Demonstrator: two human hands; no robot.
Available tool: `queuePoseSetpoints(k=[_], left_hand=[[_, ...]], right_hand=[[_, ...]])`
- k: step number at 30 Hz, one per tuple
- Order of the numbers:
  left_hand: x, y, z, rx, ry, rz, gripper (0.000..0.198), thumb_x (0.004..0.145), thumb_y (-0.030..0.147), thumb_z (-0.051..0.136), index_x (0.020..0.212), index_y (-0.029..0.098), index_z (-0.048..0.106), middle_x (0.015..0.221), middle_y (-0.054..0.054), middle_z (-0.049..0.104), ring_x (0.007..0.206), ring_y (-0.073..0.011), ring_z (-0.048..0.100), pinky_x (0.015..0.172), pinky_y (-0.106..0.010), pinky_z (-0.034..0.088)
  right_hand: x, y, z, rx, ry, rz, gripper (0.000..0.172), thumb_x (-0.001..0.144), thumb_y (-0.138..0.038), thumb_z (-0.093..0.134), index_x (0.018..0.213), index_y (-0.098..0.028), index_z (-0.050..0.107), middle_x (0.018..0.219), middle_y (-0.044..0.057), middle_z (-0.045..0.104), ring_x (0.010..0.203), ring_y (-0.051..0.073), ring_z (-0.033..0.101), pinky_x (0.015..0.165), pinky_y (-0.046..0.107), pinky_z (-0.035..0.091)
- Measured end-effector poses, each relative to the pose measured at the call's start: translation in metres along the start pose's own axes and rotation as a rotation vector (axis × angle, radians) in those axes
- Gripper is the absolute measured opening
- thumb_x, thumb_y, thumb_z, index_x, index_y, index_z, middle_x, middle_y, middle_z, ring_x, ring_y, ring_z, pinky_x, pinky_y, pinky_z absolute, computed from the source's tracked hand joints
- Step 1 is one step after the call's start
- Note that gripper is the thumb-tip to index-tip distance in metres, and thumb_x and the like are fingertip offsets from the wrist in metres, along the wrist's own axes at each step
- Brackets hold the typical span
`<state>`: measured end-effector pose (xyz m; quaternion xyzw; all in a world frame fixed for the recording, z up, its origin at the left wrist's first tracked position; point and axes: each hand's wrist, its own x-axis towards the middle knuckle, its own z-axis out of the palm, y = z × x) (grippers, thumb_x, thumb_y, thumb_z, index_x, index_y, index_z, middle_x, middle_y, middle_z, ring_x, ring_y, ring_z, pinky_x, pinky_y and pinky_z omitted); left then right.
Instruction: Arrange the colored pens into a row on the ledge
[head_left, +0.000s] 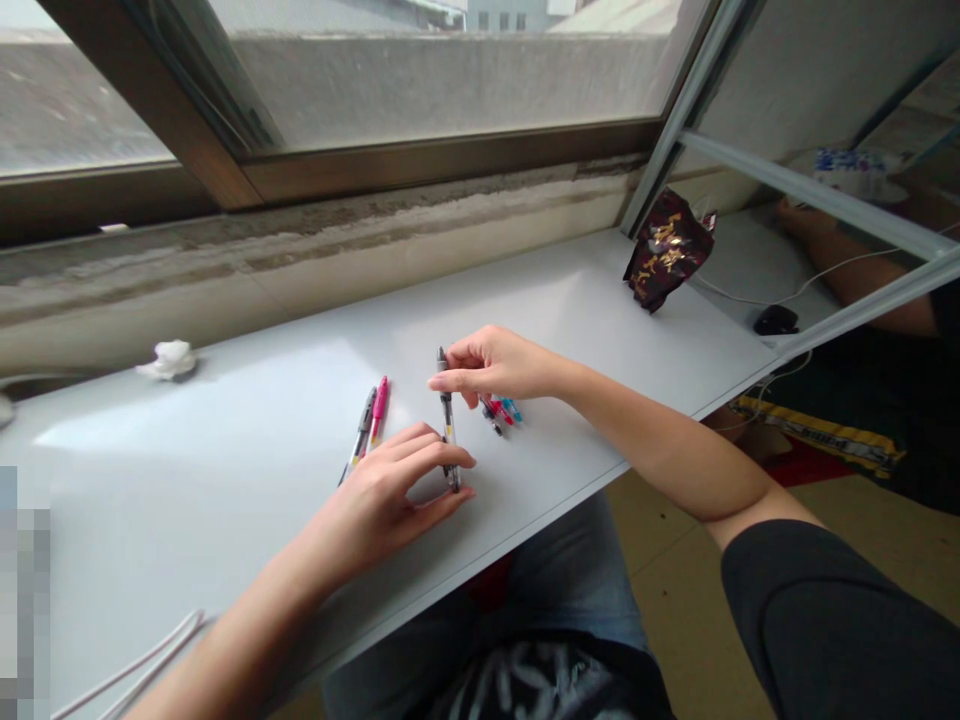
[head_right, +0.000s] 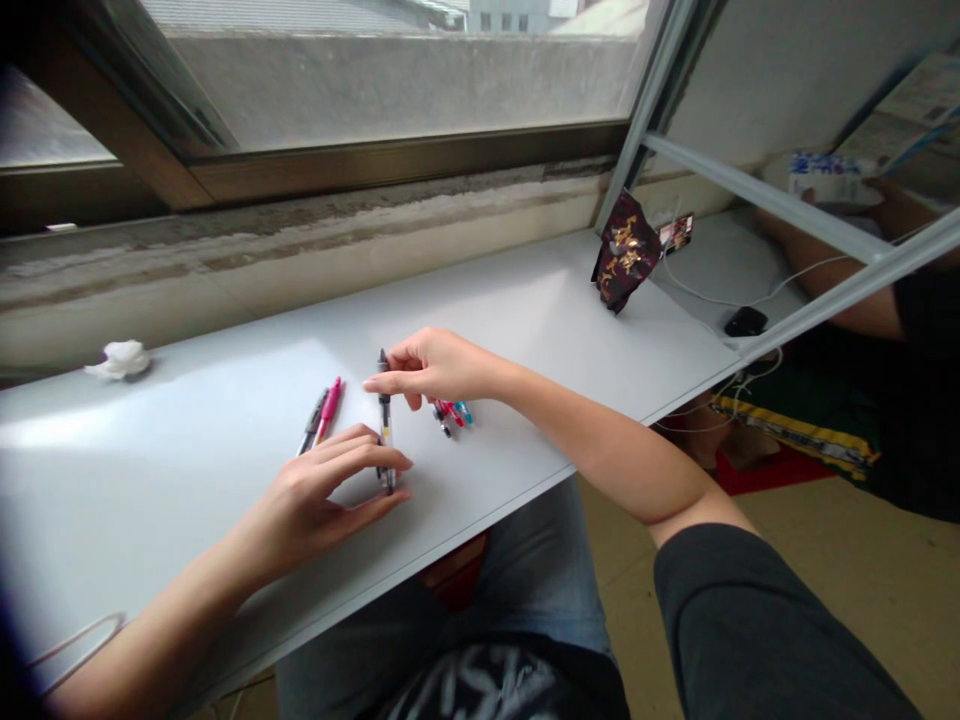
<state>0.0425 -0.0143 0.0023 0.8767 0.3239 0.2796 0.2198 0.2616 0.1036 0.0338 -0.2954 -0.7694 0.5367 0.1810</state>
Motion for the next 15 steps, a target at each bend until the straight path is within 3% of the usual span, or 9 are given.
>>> queuePoseSetpoints(k=[15], left_hand=[[0.0004, 0.0012, -0.0011, 0.016, -0.011, -0.016, 0.005, 0.106, 0.019, 0.067, 0.108, 0.024, 0.068, 0.094, -0.002, 0.072, 0.091, -0.0195, 0.064, 0.082, -0.029, 0.051]], right_hand=[[-0.0038, -0.0052, 0.0001, -0.059, -0.007, -0.014, 0.046, 0.099, -0.052, 0.073, 0.075, -0.014, 0.065, 0.068, 0.001, 0.07, 0.06, 0.009, 0.055, 0.06, 0.025, 0.04]])
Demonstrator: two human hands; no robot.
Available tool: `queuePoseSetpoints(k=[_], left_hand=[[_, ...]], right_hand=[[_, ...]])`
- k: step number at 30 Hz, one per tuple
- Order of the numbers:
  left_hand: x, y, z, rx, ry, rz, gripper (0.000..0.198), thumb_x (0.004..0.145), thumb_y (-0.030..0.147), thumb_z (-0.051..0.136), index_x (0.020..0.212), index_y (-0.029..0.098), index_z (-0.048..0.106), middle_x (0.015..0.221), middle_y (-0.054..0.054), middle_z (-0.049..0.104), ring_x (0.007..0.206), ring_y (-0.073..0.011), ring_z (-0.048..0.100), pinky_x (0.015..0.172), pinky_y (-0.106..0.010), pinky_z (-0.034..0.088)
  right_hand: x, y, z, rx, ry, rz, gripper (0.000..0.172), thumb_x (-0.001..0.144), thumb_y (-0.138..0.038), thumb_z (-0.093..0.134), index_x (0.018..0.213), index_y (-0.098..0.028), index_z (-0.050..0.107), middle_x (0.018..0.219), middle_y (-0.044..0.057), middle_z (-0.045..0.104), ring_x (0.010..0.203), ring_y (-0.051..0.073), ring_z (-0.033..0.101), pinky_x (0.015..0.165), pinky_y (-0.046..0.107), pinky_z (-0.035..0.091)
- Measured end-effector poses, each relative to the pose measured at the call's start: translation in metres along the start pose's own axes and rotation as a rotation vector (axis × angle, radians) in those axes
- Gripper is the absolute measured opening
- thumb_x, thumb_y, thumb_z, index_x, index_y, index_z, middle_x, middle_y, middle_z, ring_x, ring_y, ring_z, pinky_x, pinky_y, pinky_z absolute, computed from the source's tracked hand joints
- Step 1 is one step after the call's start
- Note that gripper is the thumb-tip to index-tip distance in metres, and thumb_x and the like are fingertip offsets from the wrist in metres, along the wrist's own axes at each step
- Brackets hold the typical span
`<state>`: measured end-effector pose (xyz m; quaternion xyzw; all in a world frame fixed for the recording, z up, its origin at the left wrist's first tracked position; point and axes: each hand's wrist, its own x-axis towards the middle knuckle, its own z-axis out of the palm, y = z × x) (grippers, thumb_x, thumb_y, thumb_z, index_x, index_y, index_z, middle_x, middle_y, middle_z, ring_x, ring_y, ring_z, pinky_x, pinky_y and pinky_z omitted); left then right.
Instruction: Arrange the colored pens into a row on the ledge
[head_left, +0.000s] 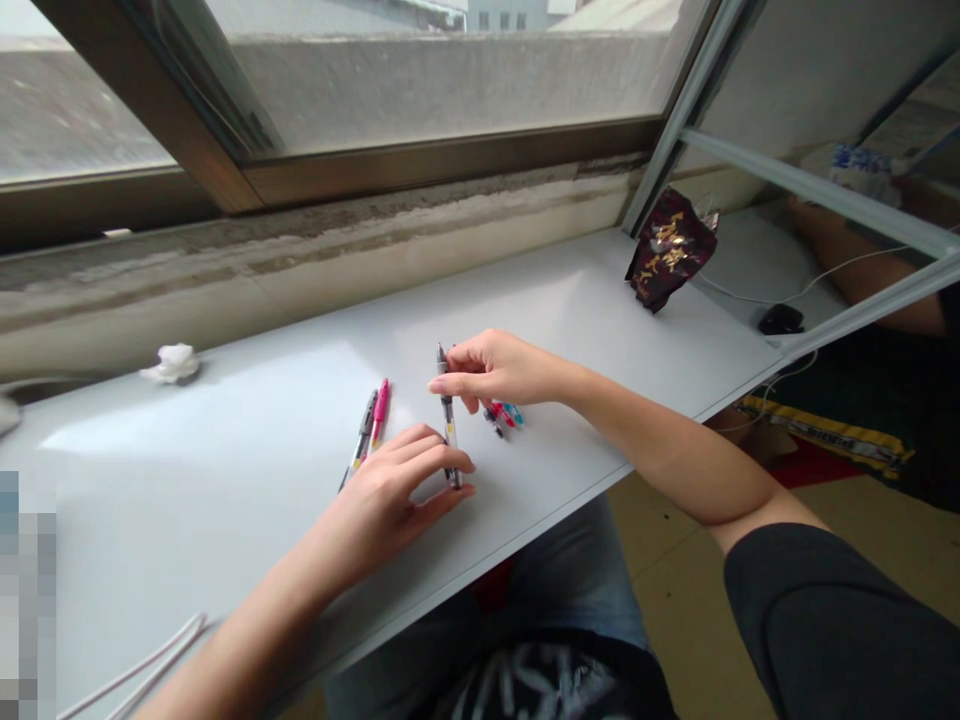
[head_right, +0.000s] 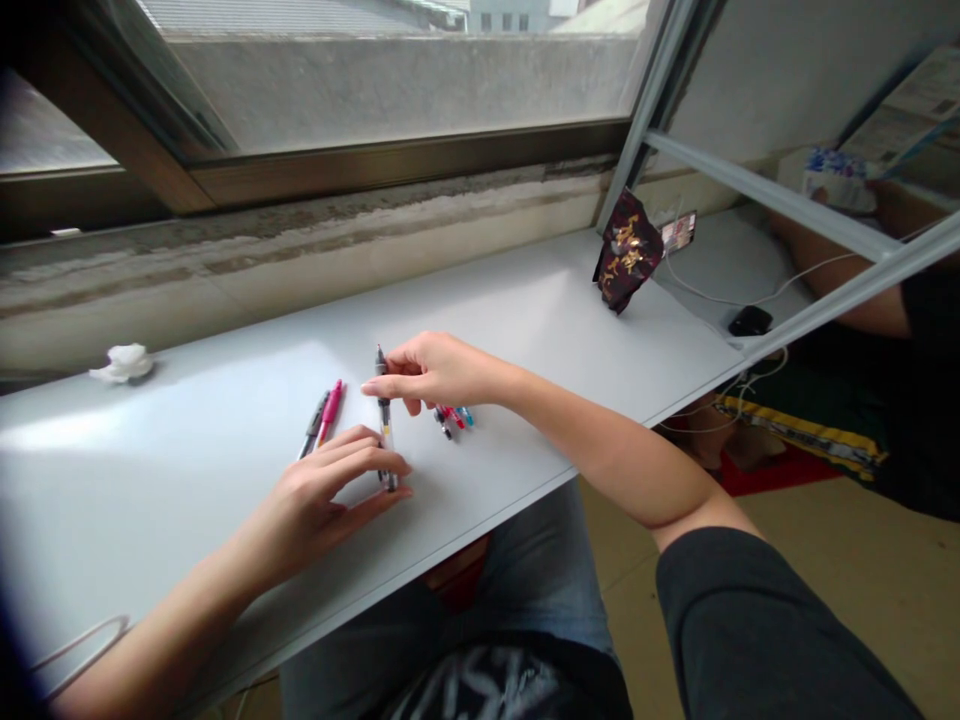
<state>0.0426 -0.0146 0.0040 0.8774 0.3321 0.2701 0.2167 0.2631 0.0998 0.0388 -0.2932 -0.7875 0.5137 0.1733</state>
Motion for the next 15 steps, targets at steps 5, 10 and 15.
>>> queuePoseSetpoints(k=[5, 10, 15], left_hand=[[-0.0003, -0.0015, 0.0015, 0.007, 0.015, -0.011, 0.009, 0.105, 0.019, 0.067, 0.113, 0.024, 0.067, 0.095, -0.001, 0.07, 0.091, -0.0188, 0.065, 0.082, -0.028, 0.051], [0.0006, -0.0016, 0.0012, 0.014, 0.046, -0.023, 0.007, 0.106, 0.021, 0.067, 0.113, 0.024, 0.066, 0.092, 0.0, 0.068, 0.086, -0.0175, 0.066, 0.078, -0.027, 0.051], [0.0002, 0.0004, -0.0003, 0.004, -0.016, -0.022, 0.004, 0.106, 0.024, 0.068, 0.109, 0.024, 0.066, 0.093, 0.0, 0.07, 0.089, -0.018, 0.066, 0.083, -0.028, 0.051]], right_hand=[[-0.0003, -0.0004, 0.0006, -0.009, -0.005, -0.004, 0.047, 0.099, -0.055, 0.071, 0.077, -0.014, 0.064, 0.069, 0.001, 0.07, 0.061, 0.01, 0.057, 0.061, 0.025, 0.04], [-0.0012, -0.0018, 0.0022, -0.035, -0.027, 0.031, 0.043, 0.099, -0.05, 0.073, 0.076, -0.015, 0.064, 0.068, 0.0, 0.07, 0.056, 0.008, 0.052, 0.056, 0.025, 0.036], [-0.0016, -0.006, 0.0054, -0.078, -0.122, 0.166, 0.038, 0.102, -0.035, 0.073, 0.073, -0.015, 0.06, 0.065, -0.001, 0.069, 0.05, 0.007, 0.053, 0.053, 0.023, 0.04]])
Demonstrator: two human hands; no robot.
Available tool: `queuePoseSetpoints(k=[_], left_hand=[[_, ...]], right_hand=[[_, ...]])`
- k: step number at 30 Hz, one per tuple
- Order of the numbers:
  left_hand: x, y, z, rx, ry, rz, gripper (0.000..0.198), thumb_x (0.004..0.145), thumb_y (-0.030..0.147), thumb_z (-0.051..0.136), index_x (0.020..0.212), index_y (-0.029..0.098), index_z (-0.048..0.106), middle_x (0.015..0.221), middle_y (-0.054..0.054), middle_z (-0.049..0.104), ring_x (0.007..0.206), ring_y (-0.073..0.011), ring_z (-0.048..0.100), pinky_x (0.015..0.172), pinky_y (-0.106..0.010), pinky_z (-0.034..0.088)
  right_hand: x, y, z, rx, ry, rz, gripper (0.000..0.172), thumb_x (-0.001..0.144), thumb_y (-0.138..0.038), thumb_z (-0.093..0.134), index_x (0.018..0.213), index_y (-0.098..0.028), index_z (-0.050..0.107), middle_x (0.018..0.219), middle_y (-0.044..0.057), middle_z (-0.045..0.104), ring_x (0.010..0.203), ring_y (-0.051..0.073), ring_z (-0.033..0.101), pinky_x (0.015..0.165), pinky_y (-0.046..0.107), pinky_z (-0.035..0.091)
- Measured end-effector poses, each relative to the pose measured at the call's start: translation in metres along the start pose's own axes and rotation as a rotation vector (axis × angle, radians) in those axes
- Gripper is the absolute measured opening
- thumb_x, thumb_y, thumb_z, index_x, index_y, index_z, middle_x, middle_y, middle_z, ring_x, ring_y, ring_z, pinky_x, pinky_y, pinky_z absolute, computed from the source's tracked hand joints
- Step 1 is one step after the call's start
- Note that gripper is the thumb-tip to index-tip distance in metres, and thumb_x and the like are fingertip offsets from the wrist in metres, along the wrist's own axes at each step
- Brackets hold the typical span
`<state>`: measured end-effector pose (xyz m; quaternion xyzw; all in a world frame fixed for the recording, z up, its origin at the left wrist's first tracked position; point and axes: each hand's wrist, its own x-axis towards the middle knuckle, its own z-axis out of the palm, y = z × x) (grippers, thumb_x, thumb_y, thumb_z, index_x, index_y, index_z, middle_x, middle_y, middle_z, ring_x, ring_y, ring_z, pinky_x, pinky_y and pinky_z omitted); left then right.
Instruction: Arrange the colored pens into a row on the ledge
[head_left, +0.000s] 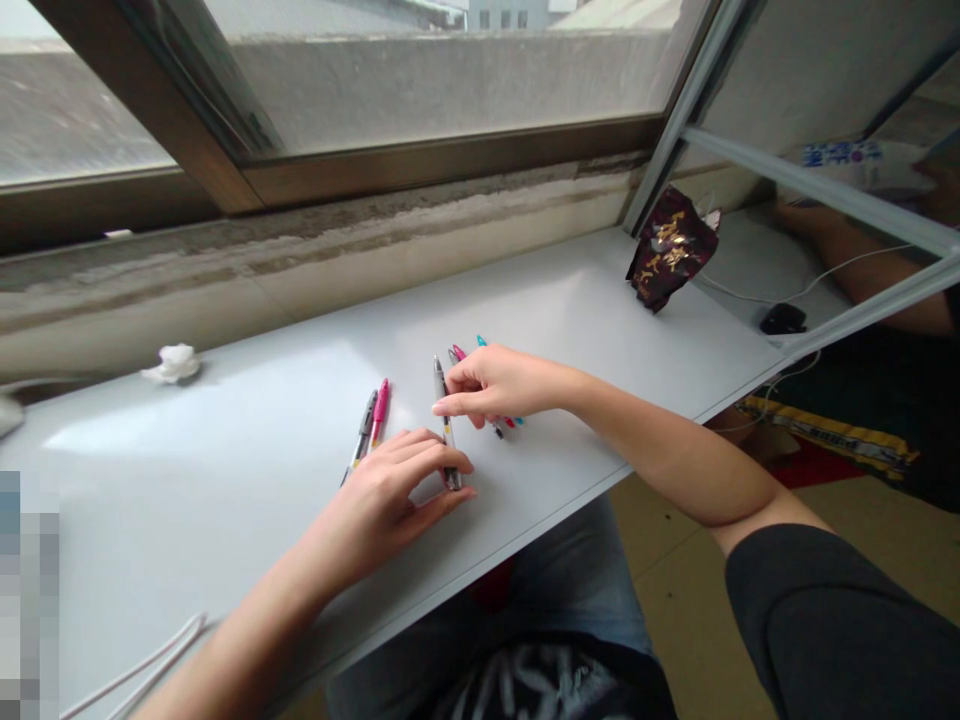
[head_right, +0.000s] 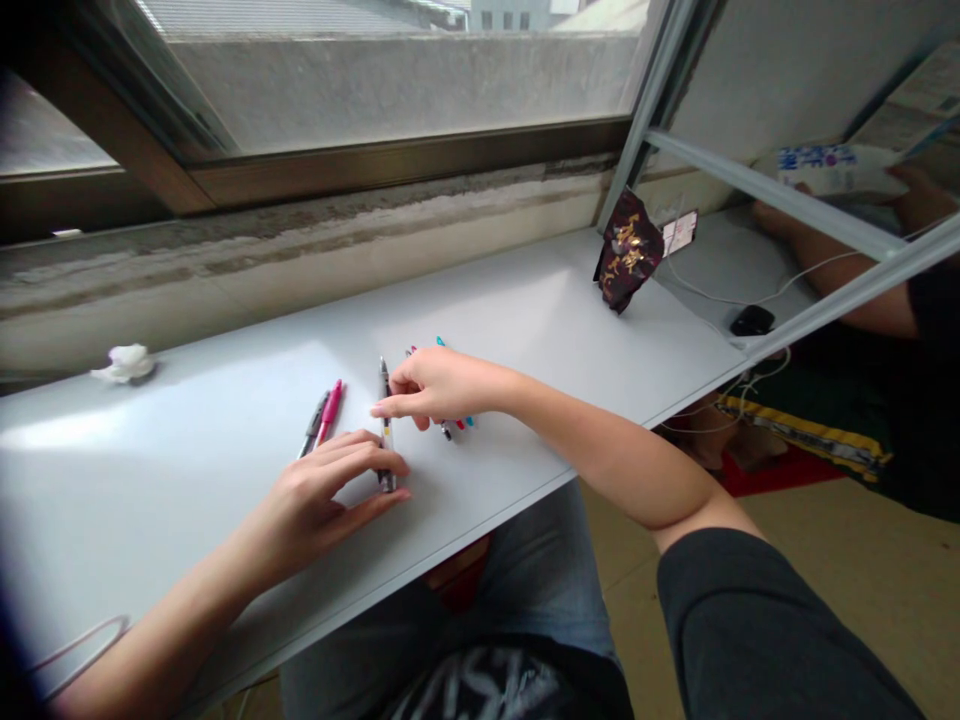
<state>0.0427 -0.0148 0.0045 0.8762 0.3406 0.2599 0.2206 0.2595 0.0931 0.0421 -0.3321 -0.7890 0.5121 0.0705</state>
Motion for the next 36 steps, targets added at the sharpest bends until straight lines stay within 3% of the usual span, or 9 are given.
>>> queuePoseSetpoints(k=[7, 12, 14, 16, 19, 21, 24, 29, 36], left_hand=[[-0.002, 0.001, 0.001, 0.005, -0.005, -0.009, 0.005, 0.106, 0.025, 0.067, 0.111, 0.024, 0.068, 0.093, 0.0, 0.072, 0.087, -0.0186, 0.065, 0.083, -0.031, 0.05], [0.0, 0.001, -0.002, 0.06, 0.051, -0.05, 0.065, 0.097, 0.042, 0.08, 0.154, 0.027, 0.052, 0.095, 0.002, 0.072, 0.089, -0.0206, 0.069, 0.095, -0.037, 0.051], [-0.001, 0.0, -0.004, 0.14, 0.13, -0.097, 0.047, 0.101, 0.043, 0.073, 0.143, 0.024, 0.06, 0.089, 0.002, 0.068, 0.083, -0.0199, 0.068, 0.093, -0.038, 0.05], [-0.003, -0.003, -0.008, 0.288, 0.243, -0.197, 0.029, 0.102, 0.048, 0.068, 0.115, 0.022, 0.069, 0.08, 0.001, 0.063, 0.075, -0.0203, 0.065, 0.086, -0.037, 0.049], [-0.006, -0.007, -0.016, 0.531, 0.339, -0.458, 0.041, 0.099, 0.062, 0.067, 0.086, 0.023, 0.064, 0.071, 0.0, 0.059, 0.067, -0.0228, 0.061, 0.073, -0.036, 0.044], [-0.006, -0.007, -0.022, 0.62, 0.268, -0.655, 0.045, 0.095, 0.068, 0.066, 0.083, 0.025, 0.063, 0.07, -0.002, 0.061, 0.065, -0.0249, 0.061, 0.065, -0.035, 0.038], [-0.003, -0.005, -0.025, 0.621, 0.036, -0.821, 0.041, 0.093, 0.066, 0.066, 0.084, 0.026, 0.062, 0.078, -0.005, 0.071, 0.071, -0.0284, 0.067, 0.063, -0.034, 0.036], [0.004, 0.002, -0.022, 0.629, -0.077, -0.846, 0.034, 0.102, 0.056, 0.052, 0.093, 0.025, 0.064, 0.094, -0.009, 0.077, 0.083, -0.0321, 0.073, 0.069, -0.037, 0.043], [-0.001, -0.002, -0.024, 0.659, -0.039, -0.765, 0.019, 0.103, 0.043, 0.051, 0.102, 0.025, 0.059, 0.085, -0.007, 0.077, 0.067, -0.0287, 0.071, 0.058, -0.033, 0.037]], right_hand=[[-0.001, -0.005, 0.002, -0.013, 0.012, 0.058, 0.036, 0.101, -0.028, 0.071, 0.071, -0.016, 0.056, 0.063, -0.003, 0.067, 0.047, 0.006, 0.051, 0.056, 0.022, 0.04], [0.006, 0.005, 0.002, -0.219, 0.196, 0.08, 0.035, 0.099, -0.033, 0.066, 0.069, -0.017, 0.059, 0.059, -0.003, 0.059, 0.057, 0.01, 0.052, 0.061, 0.025, 0.036], [0.009, 0.009, 0.003, -0.376, 0.274, 0.113, 0.033, 0.099, -0.034, 0.066, 0.071, -0.017, 0.063, 0.064, 0.001, 0.064, 0.065, 0.014, 0.056, 0.064, 0.027, 0.035], [0.009, 0.012, 0.004, -0.521, 0.344, 0.165, 0.032, 0.101, -0.04, 0.066, 0.078, -0.017, 0.068, 0.074, 0.005, 0.071, 0.071, 0.018, 0.06, 0.065, 0.03, 0.033], [0.008, 0.014, 0.004, -0.643, 0.418, 0.148, 0.032, 0.103, -0.046, 0.066, 0.09, -0.018, 0.072, 0.085, 0.008, 0.075, 0.078, 0.02, 0.063, 0.066, 0.032, 0.031], [0.007, 0.015, 0.003, -0.641, 0.393, 0.036, 0.028, 0.104, -0.043, 0.067, 0.098, -0.017, 0.073, 0.089, 0.008, 0.075, 0.082, 0.02, 0.063, 0.07, 0.031, 0.034], [0.008, 0.017, 0.004, -0.643, 0.255, -0.178, 0.026, 0.105, -0.04, 0.068, 0.109, -0.016, 0.075, 0.097, 0.008, 0.074, 0.091, 0.021, 0.062, 0.082, 0.032, 0.04], [0.011, 0.02, 0.009, -0.807, 0.074, -0.362, 0.028, 0.106, -0.041, 0.067, 0.113, -0.017, 0.081, 0.108, 0.013, 0.071, 0.104, 0.026, 0.06, 0.103, 0.041, 0.039], [0.011, 0.019, 0.007, -0.892, 0.12, -0.304, 0.024, 0.106, -0.033, 0.066, 0.11, -0.012, 0.078, 0.107, 0.015, 0.073, 0.107, 0.029, 0.058, 0.093, 0.038, 0.038]])
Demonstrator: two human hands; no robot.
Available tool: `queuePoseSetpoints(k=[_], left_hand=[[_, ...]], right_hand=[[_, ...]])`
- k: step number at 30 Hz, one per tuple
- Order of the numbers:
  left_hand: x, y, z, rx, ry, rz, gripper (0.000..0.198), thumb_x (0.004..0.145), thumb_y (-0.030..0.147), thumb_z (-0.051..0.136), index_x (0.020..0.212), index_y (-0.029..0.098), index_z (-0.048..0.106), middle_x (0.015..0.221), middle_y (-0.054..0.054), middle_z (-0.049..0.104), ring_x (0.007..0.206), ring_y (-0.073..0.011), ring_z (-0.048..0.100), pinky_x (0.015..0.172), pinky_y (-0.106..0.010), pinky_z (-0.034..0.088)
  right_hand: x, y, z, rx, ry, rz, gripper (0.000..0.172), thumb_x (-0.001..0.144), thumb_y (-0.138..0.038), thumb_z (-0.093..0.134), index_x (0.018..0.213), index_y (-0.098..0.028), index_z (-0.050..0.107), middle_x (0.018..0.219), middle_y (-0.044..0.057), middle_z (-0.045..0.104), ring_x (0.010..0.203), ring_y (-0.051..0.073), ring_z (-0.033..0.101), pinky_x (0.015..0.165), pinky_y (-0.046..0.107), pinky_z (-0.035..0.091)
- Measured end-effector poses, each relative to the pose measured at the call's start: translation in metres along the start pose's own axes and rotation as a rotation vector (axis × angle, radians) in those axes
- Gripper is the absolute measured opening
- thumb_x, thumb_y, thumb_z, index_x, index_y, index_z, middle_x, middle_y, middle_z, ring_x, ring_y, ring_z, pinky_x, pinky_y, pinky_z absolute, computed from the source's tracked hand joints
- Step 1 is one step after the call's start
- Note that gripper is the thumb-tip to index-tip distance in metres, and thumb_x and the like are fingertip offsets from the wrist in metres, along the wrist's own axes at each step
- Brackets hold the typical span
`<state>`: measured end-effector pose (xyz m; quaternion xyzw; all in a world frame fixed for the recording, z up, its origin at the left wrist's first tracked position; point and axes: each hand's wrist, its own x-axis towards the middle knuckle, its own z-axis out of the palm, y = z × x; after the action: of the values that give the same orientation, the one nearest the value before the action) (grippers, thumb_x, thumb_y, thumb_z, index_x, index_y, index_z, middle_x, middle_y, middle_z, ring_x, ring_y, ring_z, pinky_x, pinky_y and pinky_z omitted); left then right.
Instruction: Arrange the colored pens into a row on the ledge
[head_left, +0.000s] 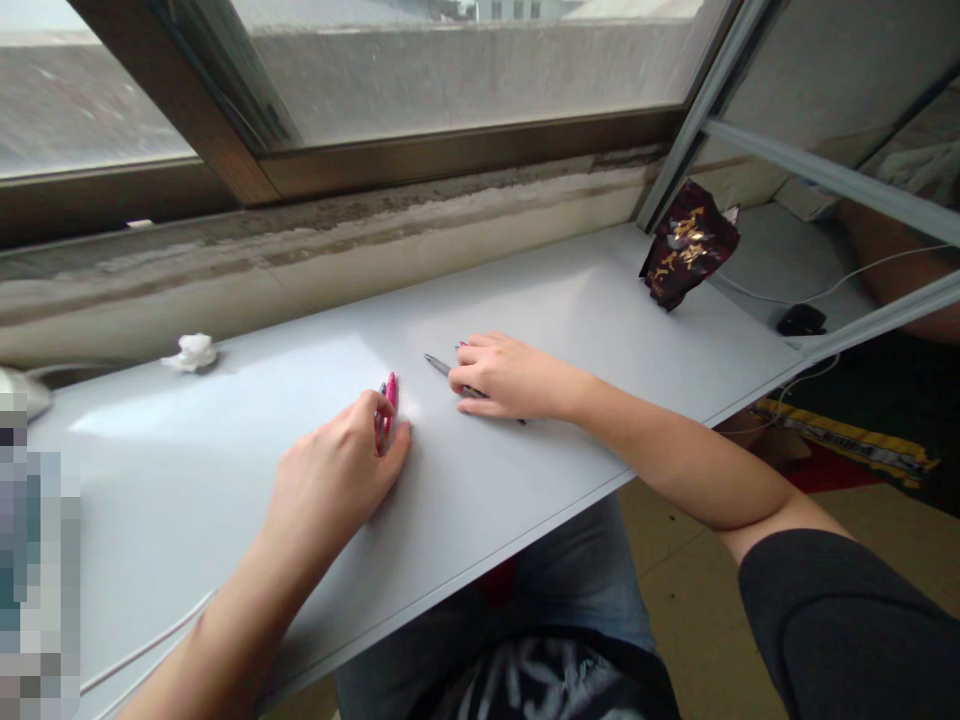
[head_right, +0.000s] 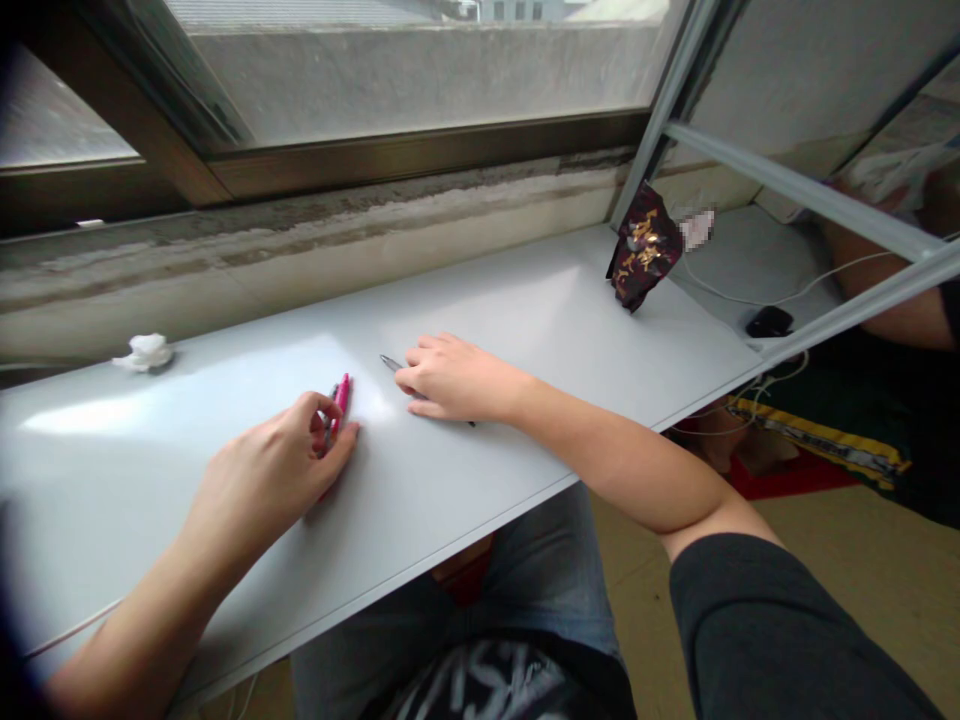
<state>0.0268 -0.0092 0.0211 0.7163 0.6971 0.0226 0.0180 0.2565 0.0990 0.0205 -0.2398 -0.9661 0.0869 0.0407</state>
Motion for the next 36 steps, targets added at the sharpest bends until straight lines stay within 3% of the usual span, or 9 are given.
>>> queuePoseSetpoints(k=[6, 10, 14, 21, 24, 28, 30, 32, 36], left_hand=[[-0.002, -0.003, 0.009, -0.043, 0.134, 0.118, 0.008, 0.098, 0.029, 0.054, 0.102, 0.026, 0.061, 0.081, -0.006, 0.077, 0.06, -0.0264, 0.069, 0.055, -0.03, 0.033], [-0.003, 0.0, 0.01, -0.016, 0.136, 0.131, 0.013, 0.102, 0.034, 0.052, 0.102, 0.025, 0.062, 0.081, -0.007, 0.077, 0.061, -0.0272, 0.07, 0.053, -0.031, 0.034], [-0.003, 0.001, 0.01, -0.028, 0.14, 0.167, 0.017, 0.099, 0.028, 0.052, 0.108, 0.023, 0.064, 0.081, -0.007, 0.076, 0.066, -0.0261, 0.07, 0.056, -0.031, 0.04], [-0.001, 0.005, 0.017, -0.389, 0.235, 0.199, 0.014, 0.097, 0.031, 0.055, 0.108, 0.023, 0.059, 0.073, 0.004, 0.065, 0.058, -0.0152, 0.061, 0.061, -0.028, 0.047], [-0.003, 0.01, 0.018, -0.535, 0.275, 0.295, 0.01, 0.099, 0.027, 0.057, 0.109, 0.024, 0.059, 0.075, 0.005, 0.065, 0.06, -0.0119, 0.061, 0.059, -0.024, 0.049], [-0.012, 0.015, 0.016, -0.63, 0.343, 0.401, 0.006, 0.101, 0.022, 0.06, 0.106, 0.025, 0.058, 0.079, 0.005, 0.065, 0.064, -0.0093, 0.062, 0.056, -0.019, 0.049], [-0.014, 0.016, 0.017, -0.644, 0.353, 0.426, 0.005, 0.102, 0.022, 0.061, 0.102, 0.025, 0.057, 0.08, 0.005, 0.065, 0.064, -0.0088, 0.061, 0.056, -0.019, 0.049], [-0.012, 0.018, 0.021, -0.615, 0.315, 0.469, 0.005, 0.102, 0.023, 0.06, 0.099, 0.024, 0.057, 0.081, 0.004, 0.067, 0.064, -0.0101, 0.061, 0.06, -0.022, 0.051], [-0.004, 0.021, 0.03, -0.469, 0.231, 0.576, 0.017, 0.104, 0.028, 0.054, 0.091, 0.023, 0.063, 0.082, -0.004, 0.07, 0.08, -0.021, 0.067, 0.075, -0.034, 0.056]], right_hand=[[-0.001, 0.001, -0.006, 0.016, -0.018, 0.04, 0.017, 0.106, -0.025, 0.065, 0.103, -0.012, 0.076, 0.102, 0.014, 0.073, 0.106, 0.027, 0.059, 0.093, 0.036, 0.037], [-0.001, 0.003, -0.006, 0.051, -0.029, 0.071, 0.015, 0.105, -0.018, 0.063, 0.099, -0.012, 0.075, 0.102, 0.014, 0.074, 0.103, 0.025, 0.061, 0.094, 0.035, 0.038], [0.001, 0.002, -0.002, 0.05, -0.022, 0.132, 0.018, 0.106, -0.018, 0.06, 0.101, -0.01, 0.075, 0.102, 0.015, 0.076, 0.101, 0.025, 0.064, 0.093, 0.035, 0.039], [-0.001, -0.004, -0.006, -0.039, 0.112, 0.162, 0.034, 0.113, -0.035, 0.053, 0.106, -0.009, 0.075, 0.105, 0.017, 0.077, 0.101, 0.027, 0.063, 0.092, 0.037, 0.035], [-0.003, -0.011, -0.01, 0.157, 0.121, 0.162, 0.049, 0.113, -0.05, 0.049, 0.093, -0.013, 0.074, 0.088, 0.011, 0.074, 0.087, 0.022, 0.06, 0.083, 0.034, 0.035], [0.0, -0.021, -0.011, 0.675, 0.078, 0.21, 0.062, 0.109, -0.067, 0.048, 0.08, -0.016, 0.068, 0.066, 0.0, 0.058, 0.066, 0.014, 0.052, 0.069, 0.028, 0.034], [0.004, -0.025, -0.007, 0.899, 0.084, 0.246, 0.064, 0.11, -0.065, 0.044, 0.075, -0.016, 0.064, 0.061, -0.003, 0.051, 0.06, 0.012, 0.049, 0.066, 0.026, 0.035], [0.007, -0.029, -0.002, 0.961, 0.101, 0.244, 0.058, 0.112, -0.056, 0.046, 0.072, -0.016, 0.061, 0.06, -0.003, 0.05, 0.06, 0.011, 0.047, 0.065, 0.025, 0.035], [0.007, -0.037, 0.002, 0.642, 0.153, 0.191, 0.038, 0.11, -0.033, 0.052, 0.076, -0.017, 0.058, 0.069, -0.001, 0.059, 0.068, 0.013, 0.048, 0.069, 0.026, 0.032]])
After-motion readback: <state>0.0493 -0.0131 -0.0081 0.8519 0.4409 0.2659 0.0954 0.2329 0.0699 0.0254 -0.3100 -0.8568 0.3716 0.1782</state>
